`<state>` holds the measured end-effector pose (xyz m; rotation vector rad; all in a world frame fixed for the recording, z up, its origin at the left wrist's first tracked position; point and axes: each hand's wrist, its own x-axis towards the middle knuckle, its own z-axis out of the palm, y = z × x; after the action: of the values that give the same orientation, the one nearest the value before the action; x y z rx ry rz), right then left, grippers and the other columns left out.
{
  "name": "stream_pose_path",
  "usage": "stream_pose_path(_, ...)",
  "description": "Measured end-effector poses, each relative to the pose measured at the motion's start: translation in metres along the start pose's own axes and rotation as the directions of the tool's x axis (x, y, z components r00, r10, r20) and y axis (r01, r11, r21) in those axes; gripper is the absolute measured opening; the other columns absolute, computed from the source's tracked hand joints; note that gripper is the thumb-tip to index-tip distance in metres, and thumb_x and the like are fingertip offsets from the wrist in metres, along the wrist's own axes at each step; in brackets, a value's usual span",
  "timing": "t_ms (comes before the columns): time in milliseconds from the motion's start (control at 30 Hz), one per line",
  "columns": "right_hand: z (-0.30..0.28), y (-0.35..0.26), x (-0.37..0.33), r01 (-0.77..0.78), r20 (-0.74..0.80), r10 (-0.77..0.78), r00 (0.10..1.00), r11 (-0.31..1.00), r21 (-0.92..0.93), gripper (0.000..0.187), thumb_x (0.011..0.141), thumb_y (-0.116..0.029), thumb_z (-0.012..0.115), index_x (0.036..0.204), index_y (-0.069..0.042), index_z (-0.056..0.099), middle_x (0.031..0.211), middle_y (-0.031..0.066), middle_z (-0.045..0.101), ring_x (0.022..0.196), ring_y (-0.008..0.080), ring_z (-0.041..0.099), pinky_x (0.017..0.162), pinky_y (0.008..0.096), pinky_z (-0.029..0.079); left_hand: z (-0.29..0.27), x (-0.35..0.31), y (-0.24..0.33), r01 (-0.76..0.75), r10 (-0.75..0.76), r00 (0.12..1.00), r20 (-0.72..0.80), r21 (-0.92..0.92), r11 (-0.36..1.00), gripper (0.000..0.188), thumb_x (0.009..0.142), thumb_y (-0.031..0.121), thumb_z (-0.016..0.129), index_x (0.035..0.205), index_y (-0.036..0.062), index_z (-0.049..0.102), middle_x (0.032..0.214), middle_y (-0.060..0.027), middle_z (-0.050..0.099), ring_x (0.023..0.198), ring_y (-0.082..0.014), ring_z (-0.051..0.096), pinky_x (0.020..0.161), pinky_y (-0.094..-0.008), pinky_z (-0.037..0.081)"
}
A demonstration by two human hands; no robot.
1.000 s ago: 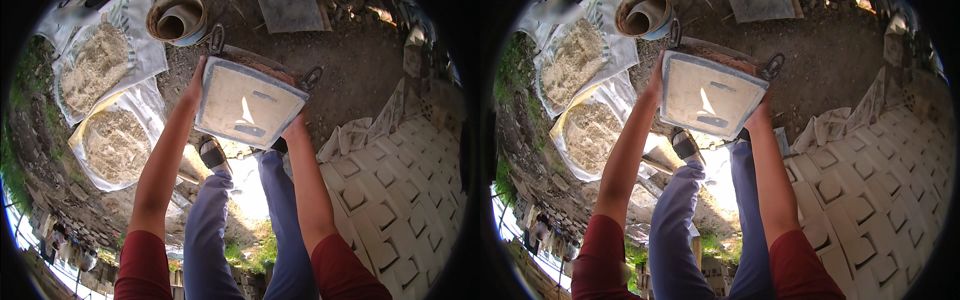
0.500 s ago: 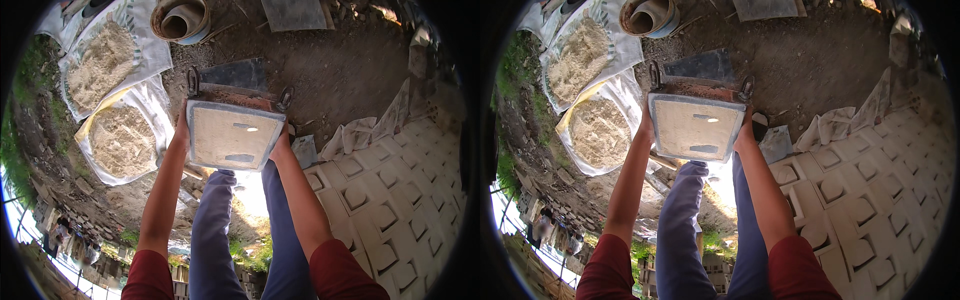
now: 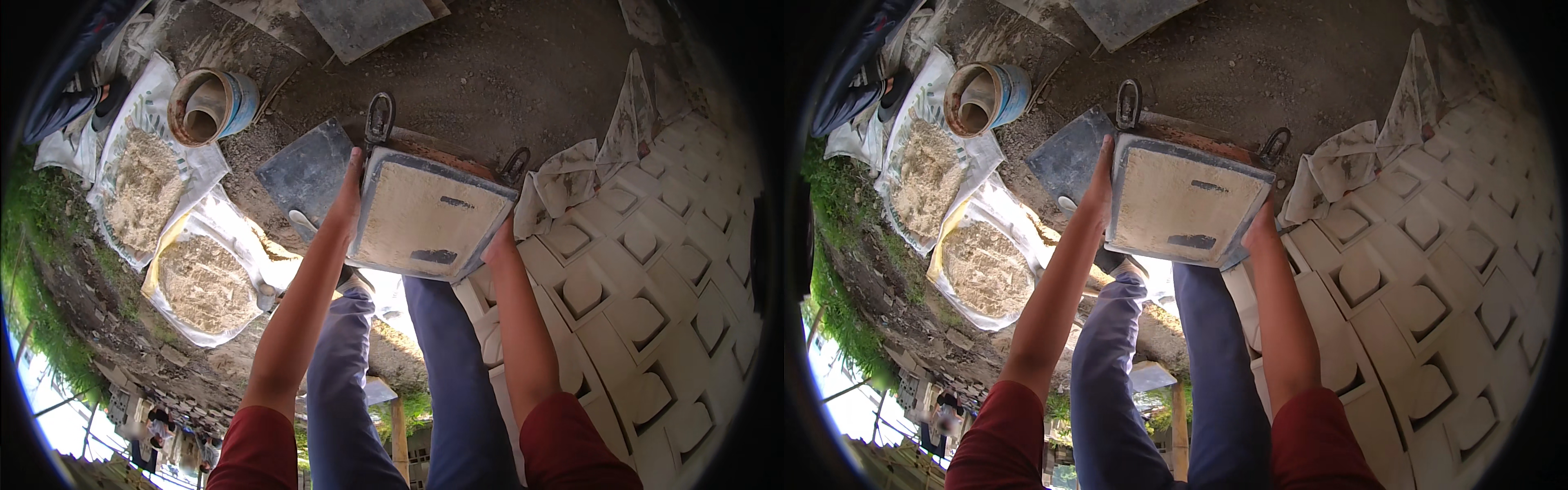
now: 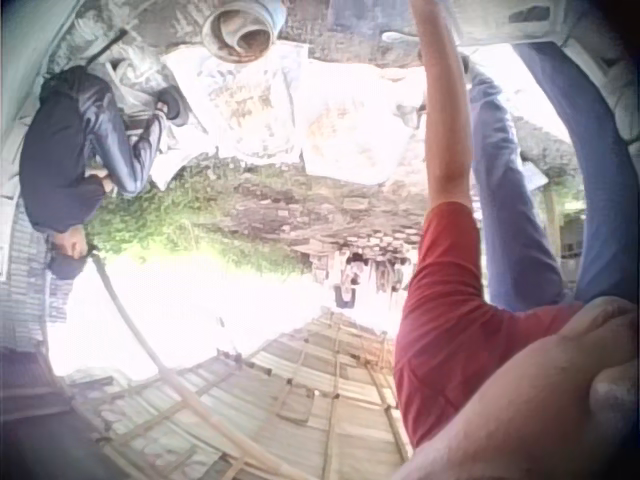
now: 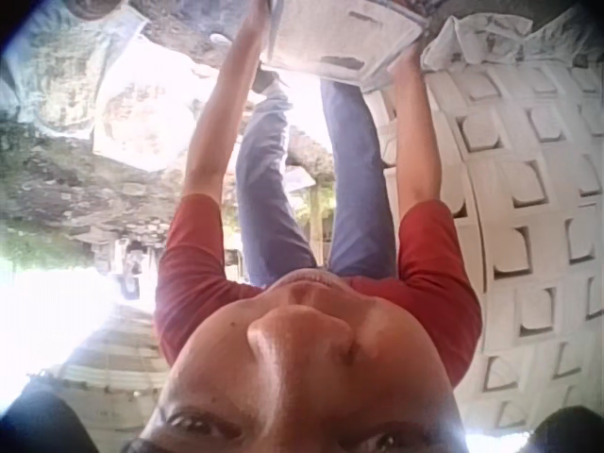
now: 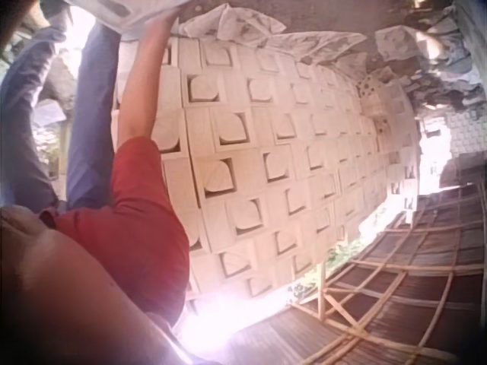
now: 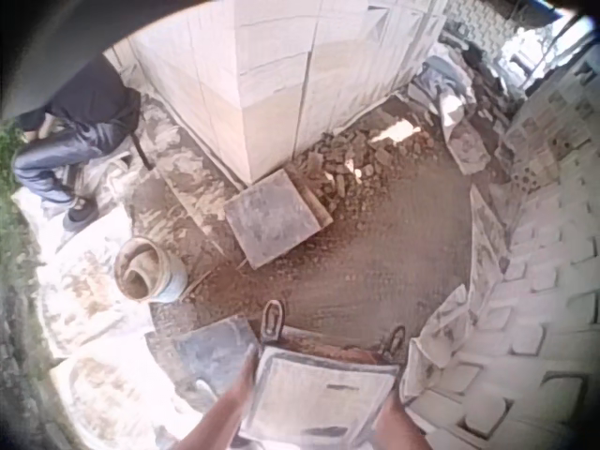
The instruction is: The person flips over a concrete tile mold and lifts the frame, then uses a small tool to scrape and clean the edges of the resulting concrete block.
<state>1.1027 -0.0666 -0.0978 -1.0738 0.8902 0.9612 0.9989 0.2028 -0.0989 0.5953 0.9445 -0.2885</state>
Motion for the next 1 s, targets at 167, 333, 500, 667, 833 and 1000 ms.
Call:
stream_pose_path(167,-0.030,-0.059,0.048,0.094,-0.007,-0.093,0.996,0.992,0.083,0.071,0.101,-0.063,0.024,0.139,-0.012,0.057,0.143,0.0121,0.057,0.128,0.0318,0.056,0.105,0.0476,0.047,0.057,0.094,0.009,0.020,-0.027,0.997,0.070,0.100,0.995,0.075,0.100,0.070,0.031,0.133,0.0109,0.063,0.128,-0.0143,0.066,0.117,-0.0263,0.063,0.102,-0.0403,0.047)
stream_pose_path(333,-0.047,-0.085,0.114,0.141,-0.056,-0.138,0.989,0.989,0.050,0.073,0.099,-0.065,0.025,0.138,-0.014,0.059,0.142,0.0122,0.058,0.128,0.0315,0.055,0.105,0.0491,0.046,0.081,0.172,0.008,0.038,-0.054,0.990,0.130,0.123,0.992,0.072,0.101,0.062,0.023,0.136,0.0104,0.060,0.132,-0.0186,0.063,0.117,-0.0344,0.063,0.102,-0.0498,0.049)
stream_pose_path(500,-0.062,-0.092,0.172,0.092,-0.041,-0.090,0.995,0.995,0.035,0.075,0.095,-0.068,0.027,0.134,-0.016,0.063,0.137,0.0109,0.061,0.125,0.0304,0.057,0.104,0.0504,0.045,0.073,0.222,-0.003,0.125,-0.138,0.987,0.086,0.142,0.982,0.071,0.100,0.057,0.019,0.134,0.0105,0.060,0.131,-0.0189,0.063,0.119,-0.0359,0.062,0.104,-0.0515,0.047)
stream_pose_path(667,-0.066,-0.093,0.195,0.076,0.018,-0.076,0.997,0.996,-0.036,0.066,0.097,-0.060,0.032,0.126,-0.012,0.066,0.128,0.0115,0.066,0.115,0.0293,0.063,0.100,0.0467,0.050,0.065,0.234,-0.016,0.206,-0.185,0.977,-0.106,0.250,0.946,0.071,0.103,0.054,0.014,0.140,0.0101,0.055,0.137,-0.0188,0.059,0.127,-0.0373,0.058,0.107,-0.0535,0.046)
stream_pose_path(833,-0.069,-0.092,0.210,0.047,-0.015,-0.048,0.999,0.995,-0.091,0.067,0.097,-0.063,0.032,0.128,-0.013,0.066,0.128,0.0110,0.066,0.115,0.0291,0.063,0.100,0.0470,0.049,0.053,0.244,-0.027,0.239,-0.223,0.968,-0.117,0.157,0.958,0.070,0.103,0.053,0.014,0.140,0.0105,0.056,0.138,-0.0182,0.059,0.126,-0.0370,0.058,0.107,-0.0538,0.046)
stream_pose_path(1000,-0.062,-0.088,0.211,-0.049,-0.061,0.040,0.997,0.988,-0.148,0.070,0.097,-0.066,0.032,0.130,-0.013,0.065,0.131,0.0108,0.065,0.118,0.0295,0.062,0.101,0.0475,0.049,0.039,0.243,-0.032,0.215,-0.189,0.965,-0.180,0.139,0.967,0.071,0.101,0.050,0.015,0.137,0.0046,0.056,0.133,-0.0233,0.060,0.123,-0.0396,0.059,0.107,-0.0552,0.044)
